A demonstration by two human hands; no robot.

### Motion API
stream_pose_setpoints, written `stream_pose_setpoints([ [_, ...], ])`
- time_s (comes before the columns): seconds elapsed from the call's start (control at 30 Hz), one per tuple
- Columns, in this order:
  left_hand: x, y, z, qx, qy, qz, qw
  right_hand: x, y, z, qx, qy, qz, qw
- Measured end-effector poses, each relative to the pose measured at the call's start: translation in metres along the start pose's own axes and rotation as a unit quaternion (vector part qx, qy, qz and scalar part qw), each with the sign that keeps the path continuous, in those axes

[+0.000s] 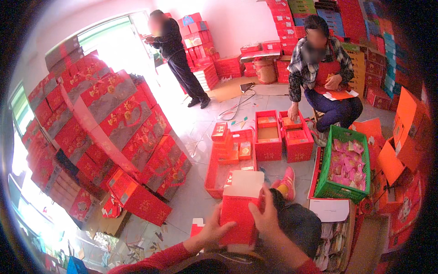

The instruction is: The person assembles red cardboard boxes by folding flaps and inserting smaller orange packages into them. The person places the filled boxes into larger red trays and continues the process with additional boxes.

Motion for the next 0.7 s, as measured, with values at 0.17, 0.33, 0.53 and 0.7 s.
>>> stream_pose_setpoints([
  [0.17, 0.002, 0.02, 0.01, -0.084, -0.012, 0.075, 0.994, -0.009, -0.026, -0.011, -0.172, 0.029, 0.051, 0.983],
  [0.33, 0.013, 0.013, 0.018, -0.039, 0.014, 0.048, 0.998, -0.013, -0.051, -0.007, -0.056, -0.01, -0.058, 0.997],
  [0.53, 0.012, 0.059, 0.018, -0.007, -0.013, 0.059, 0.998, -0.013, -0.047, 0.0, 0.019, 0.049, -0.135, 0.989],
  [0.7, 0.023, 0.081, 0.012, -0.02, -0.08, 0.093, 0.992, -0.002, -0.062, 0.015, -0.061, 0.144, -0.184, 0.971],
])
Point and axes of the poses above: each hand's wrist, its own x-axis towards the middle knuckle, its own z-axis out of the back of the hand, y = z × x, the point moved 2 cm from there along x, towards the middle knuckle, and after that the axes turned 5 degrees about y, right-handed, at the moved point
